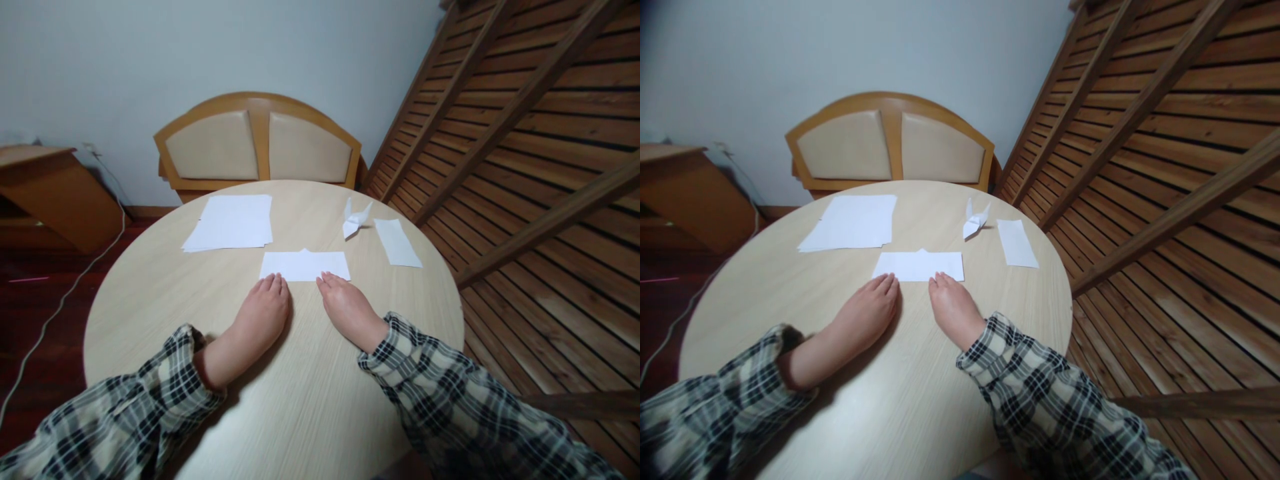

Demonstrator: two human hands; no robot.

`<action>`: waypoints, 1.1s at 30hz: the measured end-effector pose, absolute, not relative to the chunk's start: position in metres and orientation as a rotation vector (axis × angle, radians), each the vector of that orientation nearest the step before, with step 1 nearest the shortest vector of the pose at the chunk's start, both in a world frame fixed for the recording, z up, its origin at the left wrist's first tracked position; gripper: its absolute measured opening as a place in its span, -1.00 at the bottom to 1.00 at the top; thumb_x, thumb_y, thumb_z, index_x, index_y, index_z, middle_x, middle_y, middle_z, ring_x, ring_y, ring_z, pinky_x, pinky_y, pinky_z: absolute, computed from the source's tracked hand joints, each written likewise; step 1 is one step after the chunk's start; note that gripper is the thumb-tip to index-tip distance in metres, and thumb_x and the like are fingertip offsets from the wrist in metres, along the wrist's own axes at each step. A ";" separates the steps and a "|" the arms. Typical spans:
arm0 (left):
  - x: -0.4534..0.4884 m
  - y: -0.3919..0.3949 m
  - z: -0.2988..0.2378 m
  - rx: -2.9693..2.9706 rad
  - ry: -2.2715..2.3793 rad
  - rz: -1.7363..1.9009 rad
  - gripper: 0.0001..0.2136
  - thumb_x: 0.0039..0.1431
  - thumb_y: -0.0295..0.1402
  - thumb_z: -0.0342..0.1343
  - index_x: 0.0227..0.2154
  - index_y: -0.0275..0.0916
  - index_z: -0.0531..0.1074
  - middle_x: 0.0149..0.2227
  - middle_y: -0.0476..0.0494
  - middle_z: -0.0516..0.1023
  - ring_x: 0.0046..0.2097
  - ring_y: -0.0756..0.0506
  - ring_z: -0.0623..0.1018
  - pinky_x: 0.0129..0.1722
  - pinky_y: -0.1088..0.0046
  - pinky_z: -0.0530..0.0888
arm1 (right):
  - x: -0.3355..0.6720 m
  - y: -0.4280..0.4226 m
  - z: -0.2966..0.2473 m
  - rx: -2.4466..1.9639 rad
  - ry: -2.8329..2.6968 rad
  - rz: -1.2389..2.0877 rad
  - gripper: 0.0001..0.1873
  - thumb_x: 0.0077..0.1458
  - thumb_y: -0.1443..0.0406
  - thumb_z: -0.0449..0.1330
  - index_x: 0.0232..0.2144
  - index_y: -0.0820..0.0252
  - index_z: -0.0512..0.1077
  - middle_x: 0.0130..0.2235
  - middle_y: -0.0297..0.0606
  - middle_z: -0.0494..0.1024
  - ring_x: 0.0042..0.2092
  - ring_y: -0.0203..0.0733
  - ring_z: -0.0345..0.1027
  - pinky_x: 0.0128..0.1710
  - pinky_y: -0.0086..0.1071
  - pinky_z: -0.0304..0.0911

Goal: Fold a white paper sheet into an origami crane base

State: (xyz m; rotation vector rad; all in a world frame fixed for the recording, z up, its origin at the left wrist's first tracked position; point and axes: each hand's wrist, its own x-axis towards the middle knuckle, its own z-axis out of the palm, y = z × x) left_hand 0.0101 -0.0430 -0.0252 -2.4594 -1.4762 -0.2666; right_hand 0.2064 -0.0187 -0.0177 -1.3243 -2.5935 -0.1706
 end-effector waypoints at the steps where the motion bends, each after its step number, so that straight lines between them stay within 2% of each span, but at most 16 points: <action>1: 0.007 -0.045 -0.026 -2.429 -1.500 -0.274 -0.55 0.19 -0.56 -0.20 0.11 -0.47 0.32 0.08 -0.49 0.47 0.15 -0.30 0.43 0.09 0.04 0.38 | 0.207 -0.019 -0.018 -1.323 -2.593 -0.173 -0.56 0.20 0.53 -0.03 0.10 0.52 0.37 0.14 0.19 0.40 0.19 -0.02 0.29 0.21 -0.16 0.20; 4: 0.002 -0.049 -0.020 -2.331 -1.545 -0.203 -0.60 0.19 -0.56 -0.19 0.03 -0.43 0.38 -0.01 -0.48 0.53 0.05 -0.33 0.48 0.02 -0.02 0.40 | 0.207 -0.019 -0.017 -1.330 -2.609 -0.189 -0.56 0.20 0.53 -0.02 0.10 0.52 0.36 0.14 0.17 0.40 0.19 -0.03 0.29 0.22 -0.17 0.19; 7: 0.001 -0.050 -0.012 -2.242 -1.571 -0.095 -0.65 0.19 -0.56 -0.21 -0.13 -0.43 0.47 -0.15 -0.50 0.57 -0.10 -0.35 0.52 -0.03 -0.14 0.39 | 0.208 -0.019 -0.017 -1.330 -2.621 -0.201 -0.57 0.21 0.52 -0.03 0.11 0.54 0.36 0.14 0.17 0.40 0.19 -0.02 0.29 0.22 -0.18 0.19; 10: -0.001 -0.049 -0.009 -2.229 -1.554 -0.188 -0.65 0.24 -0.52 -0.24 -0.22 -0.37 0.49 -0.29 -0.44 0.57 -0.18 -0.33 0.51 -0.04 -0.20 0.36 | 0.209 -0.020 -0.018 -1.315 -2.623 -0.216 -0.56 0.21 0.52 -0.02 0.11 0.52 0.36 0.14 0.16 0.40 0.19 -0.01 0.29 0.21 -0.18 0.20; 14: -0.007 -0.048 -0.013 -2.209 -1.544 -0.298 -0.65 0.29 -0.45 -0.23 -0.17 -0.34 0.49 -0.28 -0.42 0.58 -0.10 -0.37 0.50 -0.02 -0.28 0.31 | 0.208 -0.020 -0.019 -1.320 -2.602 -0.176 -0.56 0.19 0.54 -0.01 0.10 0.52 0.36 0.14 0.20 0.40 0.19 0.00 0.29 0.20 -0.14 0.21; 17: -0.007 -0.046 -0.015 -2.190 -1.584 -0.382 -0.63 0.29 -0.45 -0.24 -0.03 -0.37 0.43 -0.11 -0.50 0.57 0.05 -0.45 0.45 0.03 -0.36 0.23 | 0.208 -0.020 -0.018 -1.328 -2.597 -0.156 -0.56 0.19 0.54 -0.02 0.10 0.51 0.37 0.13 0.20 0.40 0.19 0.00 0.29 0.20 -0.14 0.20; 19: -0.004 -0.042 -0.015 -2.225 -1.567 -0.443 -0.60 0.30 -0.46 -0.25 0.09 -0.41 0.34 0.05 -0.53 0.48 0.18 -0.43 0.36 0.10 -0.28 0.22 | 0.207 -0.021 -0.016 -1.337 -2.609 -0.183 -0.56 0.20 0.53 -0.01 0.11 0.47 0.37 0.14 0.17 0.41 0.19 -0.01 0.29 0.19 -0.16 0.21; 21: 0.003 -0.037 -0.015 -2.348 -1.480 -0.475 -0.59 0.32 -0.44 -0.24 0.15 -0.45 0.27 0.18 -0.52 0.36 0.26 -0.35 0.28 0.18 -0.09 0.25 | 0.206 -0.022 -0.014 -1.342 -2.619 -0.218 -0.55 0.22 0.51 -0.02 0.14 0.39 0.35 0.14 0.15 0.41 0.17 -0.02 0.31 0.17 -0.17 0.22; 24: 0.015 -0.031 -0.018 -2.596 -1.349 -0.469 -0.58 0.38 -0.32 -0.20 0.17 -0.45 0.26 0.25 -0.43 0.28 0.31 -0.26 0.22 0.23 0.11 0.26 | 0.204 -0.024 -0.011 -1.350 -2.624 -0.246 -0.55 0.26 0.48 -0.05 0.15 0.34 0.34 0.13 0.16 0.42 0.15 -0.01 0.33 0.13 -0.18 0.25; 29: 0.021 -0.029 -0.024 -2.711 -1.348 -0.373 -0.55 0.39 -0.26 -0.19 0.16 -0.49 0.28 0.26 -0.43 0.28 0.32 -0.23 0.20 0.29 0.17 0.18 | 0.200 -0.025 -0.007 -1.385 -2.631 -0.260 -0.57 0.27 0.46 -0.05 0.14 0.37 0.35 0.12 0.18 0.42 0.14 0.03 0.34 0.10 -0.17 0.28; 33: 0.019 -0.030 -0.025 -2.695 -1.344 -0.351 -0.55 0.39 -0.27 -0.20 0.16 -0.50 0.28 0.26 -0.43 0.27 0.32 -0.24 0.21 0.29 0.17 0.18 | 0.198 -0.026 -0.010 -1.418 -2.615 -0.278 -0.57 0.24 0.50 -0.06 0.09 0.50 0.38 0.13 0.18 0.41 0.17 0.02 0.31 0.17 -0.19 0.22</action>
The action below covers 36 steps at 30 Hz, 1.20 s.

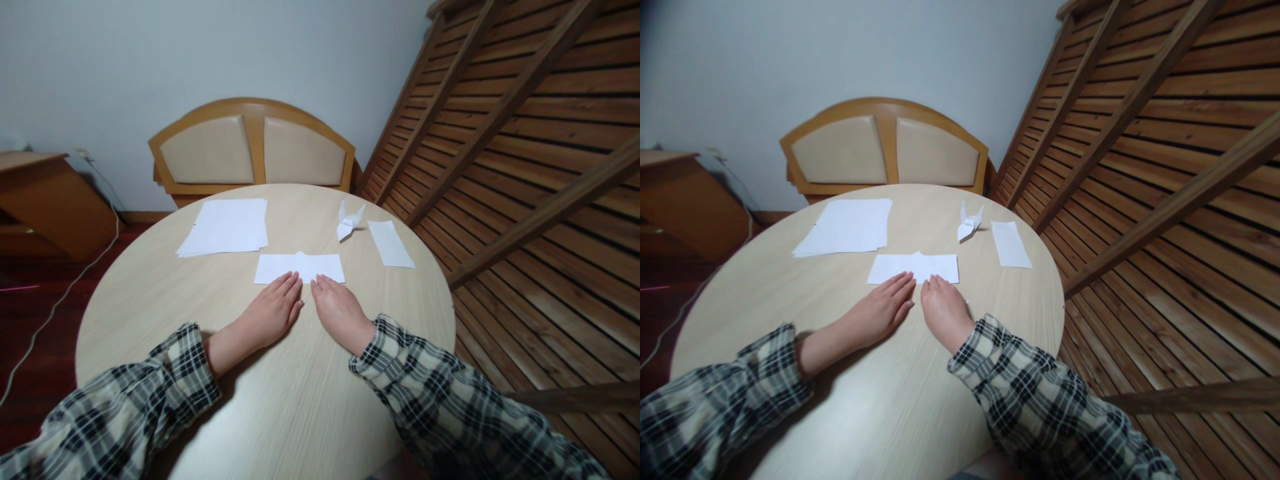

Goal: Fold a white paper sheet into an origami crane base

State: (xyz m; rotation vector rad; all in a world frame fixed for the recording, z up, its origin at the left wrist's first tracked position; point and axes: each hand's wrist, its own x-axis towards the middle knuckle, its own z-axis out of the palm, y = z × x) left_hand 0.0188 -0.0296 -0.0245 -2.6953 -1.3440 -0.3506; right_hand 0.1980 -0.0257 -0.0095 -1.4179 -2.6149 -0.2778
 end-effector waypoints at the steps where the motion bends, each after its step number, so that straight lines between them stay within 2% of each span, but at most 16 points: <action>1: 0.019 -0.030 -0.024 -2.694 -1.338 -0.350 -0.55 0.39 -0.27 -0.20 0.17 -0.50 0.27 0.26 -0.42 0.26 0.31 -0.24 0.21 0.29 0.17 0.18 | 0.198 -0.026 -0.010 -1.413 -2.613 -0.283 -0.57 0.23 0.51 -0.06 0.09 0.53 0.38 0.13 0.19 0.41 0.18 0.02 0.30 0.19 -0.19 0.20; 7: 0.022 -0.029 -0.024 -2.696 -1.354 -0.366 -0.54 0.39 -0.29 -0.21 0.18 -0.53 0.25 0.26 -0.44 0.28 0.31 -0.24 0.22 0.29 0.16 0.18 | 0.213 -0.029 -0.015 -1.391 -2.629 -0.332 -0.56 0.22 0.51 -0.08 0.07 0.58 0.38 0.13 0.21 0.40 0.18 0.06 0.29 0.27 -0.02 0.03; 13: 0.022 -0.029 -0.024 -2.702 -1.372 -0.379 -0.54 0.39 -0.27 -0.22 0.18 -0.50 0.27 0.26 -0.41 0.28 0.31 -0.23 0.22 0.30 0.17 0.17 | 0.232 -0.033 -0.014 -1.489 -2.569 -0.249 -0.58 0.22 0.49 -0.05 0.07 0.53 0.39 0.13 0.14 0.42 0.19 0.00 0.29 0.28 -0.03 0.02; 18: 0.022 -0.030 -0.022 -2.706 -1.370 -0.349 -0.53 0.39 -0.28 -0.21 0.18 -0.53 0.26 0.27 -0.43 0.25 0.31 -0.24 0.21 0.30 0.18 0.15 | 0.240 -0.035 -0.008 -1.559 -2.501 -0.109 -0.63 0.20 0.49 -0.01 -0.02 0.45 0.46 0.07 0.05 0.50 0.15 -0.07 0.34 0.29 -0.08 0.00; 23: 0.021 -0.030 -0.022 -2.722 -1.373 -0.375 -0.53 0.40 -0.27 -0.21 0.17 -0.53 0.27 0.27 -0.44 0.26 0.32 -0.24 0.21 0.30 0.16 0.15 | 0.245 -0.034 -0.003 -1.509 -2.556 -0.102 -0.61 0.17 0.50 0.00 0.01 0.45 0.44 0.09 0.05 0.48 0.16 -0.04 0.34 0.30 -0.04 -0.04; 28: 0.020 -0.029 -0.023 -2.739 -1.378 -0.417 -0.54 0.39 -0.26 -0.20 0.17 -0.51 0.28 0.26 -0.43 0.27 0.31 -0.24 0.21 0.29 0.15 0.17 | 0.244 -0.034 0.007 -1.557 -2.555 -0.040 -0.65 0.14 0.49 0.03 -0.08 0.38 0.49 0.06 0.01 0.51 0.12 -0.04 0.38 0.29 -0.01 -0.06; 33: 0.020 -0.030 -0.022 -2.747 -1.395 -0.423 -0.55 0.38 -0.27 -0.17 0.18 -0.48 0.27 0.26 -0.41 0.27 0.32 -0.23 0.21 0.30 0.17 0.16 | 0.246 -0.039 0.004 -1.575 -2.559 -0.015 -0.53 0.14 0.49 0.02 0.11 0.46 0.36 0.17 0.04 0.40 0.21 -0.04 0.26 0.29 -0.03 -0.05; 36: 0.021 -0.030 -0.019 -2.763 -1.382 -0.410 -0.57 0.39 -0.28 -0.18 0.18 -0.41 0.29 0.25 -0.39 0.29 0.31 -0.24 0.22 0.28 0.15 0.18 | 0.245 -0.042 0.002 -1.568 -2.553 -0.048 -0.51 0.17 0.46 0.02 0.15 0.43 0.32 0.16 0.05 0.41 0.19 -0.05 0.29 0.29 -0.03 -0.06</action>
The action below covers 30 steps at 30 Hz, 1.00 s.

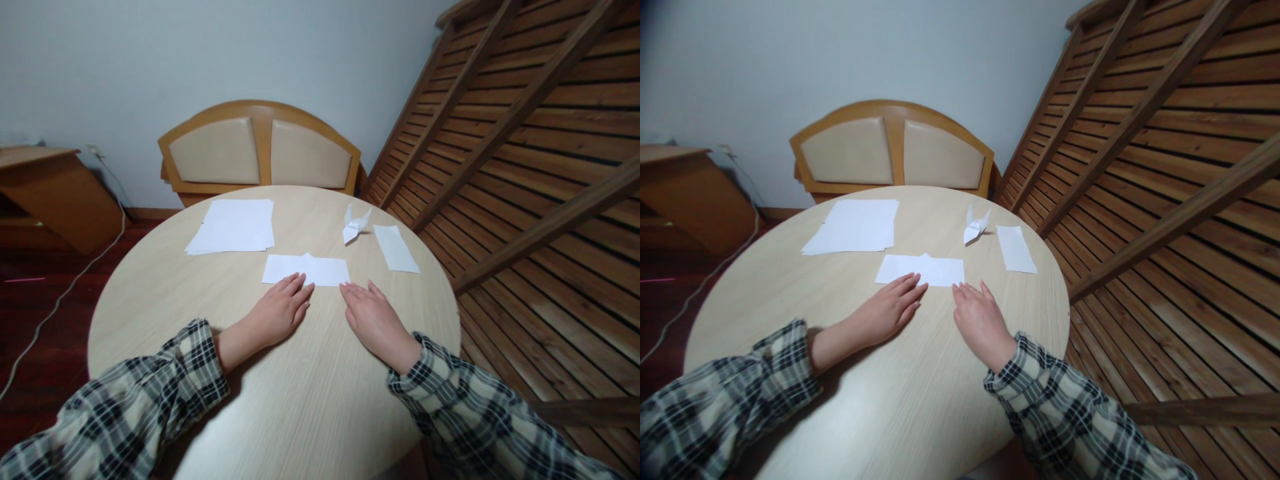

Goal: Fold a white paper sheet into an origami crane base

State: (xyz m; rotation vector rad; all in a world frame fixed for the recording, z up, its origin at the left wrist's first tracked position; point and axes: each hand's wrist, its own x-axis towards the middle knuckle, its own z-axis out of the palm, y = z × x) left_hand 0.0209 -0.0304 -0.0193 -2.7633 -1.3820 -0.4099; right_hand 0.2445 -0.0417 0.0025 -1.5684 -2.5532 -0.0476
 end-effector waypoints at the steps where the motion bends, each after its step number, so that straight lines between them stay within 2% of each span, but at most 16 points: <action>1: 0.021 -0.031 -0.018 -2.768 -1.380 -0.415 -0.58 0.38 -0.29 -0.18 0.17 -0.40 0.30 0.25 -0.39 0.30 0.31 -0.24 0.23 0.27 0.15 0.19 | 0.243 -0.042 0.003 -1.565 -2.551 -0.074 -0.53 0.18 0.45 0.03 0.14 0.42 0.33 0.13 0.05 0.44 0.17 -0.04 0.31 0.28 -0.04 -0.06; 5: 0.021 -0.030 -0.016 -2.771 -1.379 -0.426 -0.59 0.37 -0.30 -0.15 0.16 -0.37 0.31 0.23 -0.38 0.32 0.29 -0.23 0.25 0.27 0.16 0.21 | 0.229 -0.034 0.009 -1.456 -2.567 -0.189 -0.65 0.18 0.41 0.09 0.02 0.31 0.45 0.03 0.02 0.51 0.11 0.02 0.33 0.21 -0.05 0.01; 7: 0.021 -0.030 -0.015 -2.766 -1.375 -0.414 -0.59 0.37 -0.30 -0.14 0.17 -0.37 0.31 0.23 -0.38 0.32 0.29 -0.24 0.26 0.26 0.17 0.21 | 0.222 -0.022 0.010 -1.331 -2.572 -0.127 -0.74 0.21 0.39 0.08 -0.10 0.23 0.49 -0.06 -0.08 0.55 0.03 -0.03 0.36 0.08 -0.15 0.15; 10: 0.021 -0.031 -0.016 -2.748 -1.364 -0.404 -0.60 0.37 -0.30 -0.15 0.16 -0.36 0.32 0.23 -0.36 0.32 0.28 -0.24 0.27 0.25 0.18 0.21 | 0.214 0.001 0.005 -1.316 -2.480 0.028 -0.82 0.23 0.35 0.07 -0.30 0.22 0.48 -0.24 -0.16 0.54 -0.12 -0.11 0.35 -0.07 -0.26 0.19; 15: 0.027 -0.034 -0.012 -2.670 -1.384 -0.368 -0.60 0.37 -0.30 -0.14 0.17 -0.33 0.29 0.19 -0.36 0.36 0.20 -0.27 0.34 0.13 0.12 0.33 | 0.204 0.026 -0.009 -1.409 -2.340 0.130 -0.89 0.18 0.31 0.14 -0.23 0.21 0.41 -0.19 -0.16 0.47 -0.11 -0.10 0.27 -0.07 -0.24 0.16; 18: 0.034 -0.036 -0.004 -2.627 -1.404 -0.301 -0.63 0.36 -0.31 -0.14 0.11 -0.33 0.34 0.02 -0.36 0.48 0.01 -0.28 0.44 -0.06 0.11 0.42 | 0.200 0.036 -0.014 -1.383 -2.364 0.072 -0.87 0.19 0.30 0.14 -0.21 0.18 0.42 -0.15 -0.15 0.43 -0.07 -0.05 0.23 -0.04 -0.20 0.14; 21: 0.035 -0.031 0.003 -2.645 -1.403 -0.347 -0.69 0.35 -0.28 -0.11 -0.11 -0.35 0.47 -0.23 -0.30 0.53 -0.14 -0.25 0.45 -0.15 0.14 0.42 | 0.200 0.050 -0.016 -1.212 -2.409 0.155 -0.85 0.20 0.35 0.12 -0.18 0.19 0.44 -0.15 -0.17 0.43 -0.03 -0.11 0.24 0.02 -0.23 0.14; 26: 0.015 -0.006 0.003 -2.839 -1.283 -0.573 -0.65 0.37 -0.35 -0.14 -0.37 -0.28 0.53 -0.37 -0.20 0.54 -0.25 -0.16 0.45 -0.14 0.23 0.41 | 0.208 0.065 -0.012 -0.979 -2.375 0.463 -0.87 0.17 0.43 0.15 -0.24 0.23 0.49 -0.19 -0.22 0.47 -0.09 -0.24 0.33 0.00 -0.33 0.21; 30: 0.003 0.012 0.000 -2.932 -1.114 -0.608 -0.77 0.33 -0.36 -0.04 -0.22 -0.23 0.54 -0.30 -0.18 0.52 -0.19 -0.15 0.45 -0.17 0.29 0.42 | 0.213 0.066 -0.013 -1.033 -2.234 0.512 -0.81 0.15 0.47 0.14 -0.18 0.25 0.46 -0.15 -0.18 0.52 -0.07 -0.25 0.37 -0.01 -0.31 0.24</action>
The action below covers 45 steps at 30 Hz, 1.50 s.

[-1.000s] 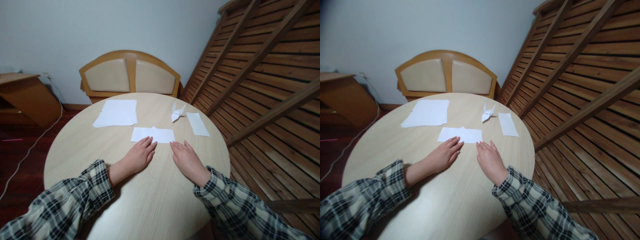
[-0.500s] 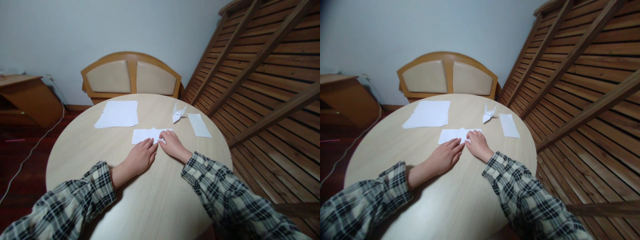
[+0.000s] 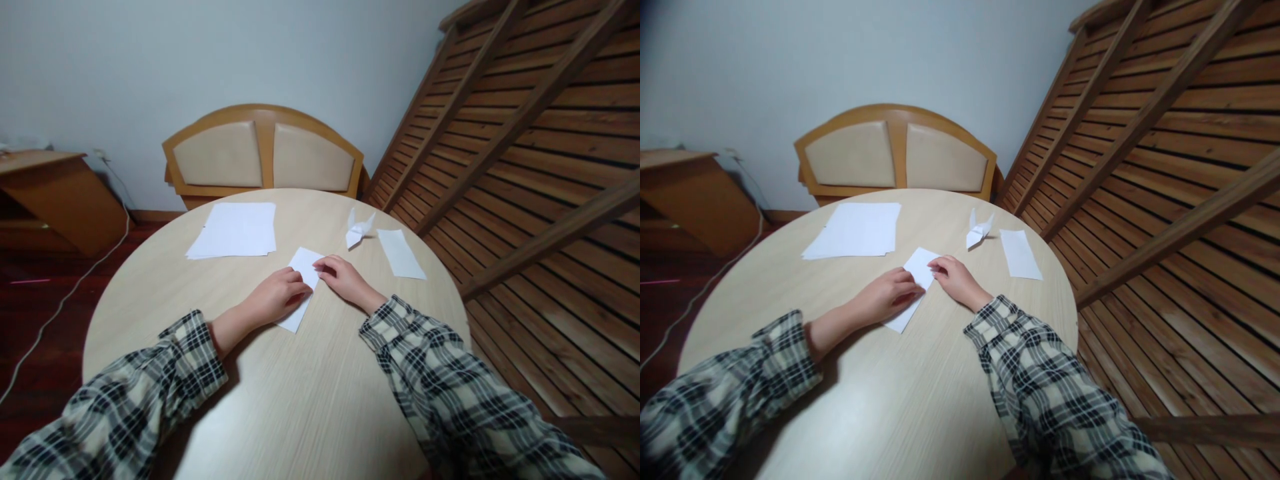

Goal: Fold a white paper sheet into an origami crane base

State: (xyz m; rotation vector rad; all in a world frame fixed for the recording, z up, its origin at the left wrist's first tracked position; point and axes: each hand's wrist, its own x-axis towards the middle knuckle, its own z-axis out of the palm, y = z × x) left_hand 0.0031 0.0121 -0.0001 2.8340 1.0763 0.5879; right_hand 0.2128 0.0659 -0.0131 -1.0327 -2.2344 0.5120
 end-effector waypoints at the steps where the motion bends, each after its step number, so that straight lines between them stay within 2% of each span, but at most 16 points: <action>1: 0.002 0.014 -0.001 2.852 1.052 0.573 -0.79 0.32 -0.36 -0.02 -0.19 -0.21 0.53 -0.28 -0.17 0.52 -0.17 -0.15 0.45 -0.15 0.28 0.43 | 0.214 0.066 -0.014 -1.079 -2.200 0.463 -0.81 0.14 0.46 0.15 -0.19 0.25 0.46 -0.14 -0.18 0.52 -0.07 -0.24 0.36 -0.01 -0.30 0.24; 5: 0.004 0.015 -0.006 2.878 1.024 0.552 -0.77 0.31 -0.41 -0.06 -0.08 -0.21 0.46 -0.04 -0.22 0.50 0.07 -0.18 0.40 0.06 0.19 0.38 | 0.216 0.066 -0.015 -1.234 -2.185 0.233 -0.93 0.13 0.37 0.20 -0.34 0.24 0.51 -0.26 -0.20 0.51 -0.12 -0.18 0.34 -0.02 -0.26 0.21; 8: 0.004 0.011 -0.012 2.900 1.101 0.481 -0.64 0.31 -0.42 -0.10 0.13 -0.24 0.33 0.22 -0.26 0.33 0.27 -0.20 0.24 0.23 0.14 0.22 | 0.218 0.063 -0.013 -1.297 -2.220 0.196 -0.87 0.15 0.34 0.20 -0.40 0.22 0.53 -0.32 -0.22 0.51 -0.17 -0.18 0.33 -0.05 -0.27 0.19; 10: 0.004 0.007 -0.015 2.907 1.136 0.391 -0.58 0.33 -0.38 -0.14 0.22 -0.21 0.25 0.29 -0.23 0.23 0.32 -0.20 0.18 0.27 0.15 0.17 | 0.220 0.061 -0.010 -1.309 -2.235 0.218 -0.86 0.15 0.32 0.19 -0.39 0.22 0.54 -0.32 -0.22 0.52 -0.19 -0.18 0.34 -0.07 -0.28 0.20; 14: 0.009 -0.008 -0.012 2.901 1.200 0.322 -0.58 0.36 -0.30 -0.17 0.24 -0.17 0.23 0.30 -0.22 0.22 0.31 -0.22 0.21 0.25 0.14 0.18 | 0.227 0.059 -0.006 -1.312 -2.228 0.240 -0.85 0.16 0.32 0.20 -0.41 0.22 0.55 -0.35 -0.24 0.53 -0.22 -0.19 0.35 -0.08 -0.29 0.20; 18: 0.025 -0.029 -0.004 2.852 1.469 0.316 -0.57 0.37 -0.19 -0.16 0.18 -0.25 0.31 0.19 -0.36 0.35 0.19 -0.33 0.33 0.09 0.06 0.32 | 0.231 0.056 -0.004 -1.217 -2.261 0.304 -0.86 0.16 0.34 0.20 -0.41 0.22 0.56 -0.36 -0.26 0.54 -0.23 -0.21 0.35 -0.10 -0.30 0.21; 20: 0.032 -0.037 0.002 2.845 1.558 0.330 -0.60 0.36 -0.23 -0.16 0.14 -0.26 0.34 0.10 -0.36 0.41 0.07 -0.33 0.39 -0.01 0.04 0.37 | 0.230 0.052 -0.004 -1.120 -2.323 0.355 -0.86 0.17 0.35 0.20 -0.38 0.21 0.57 -0.36 -0.27 0.54 -0.23 -0.23 0.36 -0.11 -0.31 0.21; 22: 0.036 -0.042 0.007 2.836 1.546 0.288 -0.66 0.33 -0.29 -0.12 0.07 -0.25 0.39 -0.09 -0.30 0.49 -0.07 -0.29 0.41 -0.11 0.09 0.40 | 0.227 0.048 -0.003 -1.052 -2.384 0.380 -0.86 0.18 0.36 0.20 -0.35 0.19 0.58 -0.35 -0.27 0.54 -0.21 -0.23 0.36 -0.12 -0.32 0.22; 26: 0.034 -0.043 0.012 2.850 1.439 0.266 -0.68 0.30 -0.33 -0.09 0.02 -0.29 0.40 -0.20 -0.28 0.46 -0.11 -0.29 0.39 -0.12 0.10 0.41 | 0.225 0.042 0.000 -0.991 -2.455 0.359 -0.86 0.18 0.37 0.20 -0.31 0.17 0.59 -0.32 -0.27 0.54 -0.20 -0.24 0.36 -0.12 -0.34 0.24; 29: 0.030 -0.041 0.005 2.846 1.391 0.324 -0.67 0.33 -0.32 -0.12 0.03 -0.33 0.38 -0.12 -0.34 0.45 0.02 -0.32 0.38 0.00 0.06 0.38 | 0.226 0.039 0.002 -0.978 -2.496 0.304 -0.83 0.19 0.38 0.18 -0.29 0.18 0.59 -0.30 -0.24 0.54 -0.17 -0.22 0.36 -0.10 -0.32 0.25; 33: 0.027 -0.038 -0.012 2.841 1.341 0.427 -0.65 0.36 -0.29 -0.16 0.06 -0.37 0.33 0.20 -0.43 0.30 0.31 -0.33 0.13 0.23 0.02 0.20 | 0.228 0.032 0.002 -0.969 -2.559 0.217 -0.78 0.22 0.37 0.13 -0.21 0.16 0.58 -0.22 -0.19 0.52 -0.11 -0.17 0.33 -0.06 -0.26 0.26; 36: 0.026 -0.037 -0.020 2.814 1.362 0.414 -0.59 0.37 -0.25 -0.20 0.16 -0.37 0.24 0.29 -0.41 0.19 0.34 -0.30 0.11 0.26 0.03 0.17 | 0.228 0.026 0.002 -0.971 -2.567 0.179 -0.76 0.24 0.35 0.11 -0.16 0.18 0.57 -0.20 -0.16 0.51 -0.09 -0.14 0.32 -0.05 -0.23 0.26; 45: 0.025 -0.037 -0.016 2.801 1.351 0.297 -0.52 0.38 -0.22 -0.17 0.25 -0.35 0.17 0.33 -0.43 0.13 0.36 -0.32 0.05 0.28 0.07 0.12 | 0.223 0.019 0.001 -1.050 -2.592 0.078 -0.73 0.27 0.33 0.05 -0.13 0.17 0.54 -0.20 -0.15 0.47 -0.09 -0.12 0.28 -0.07 -0.25 0.24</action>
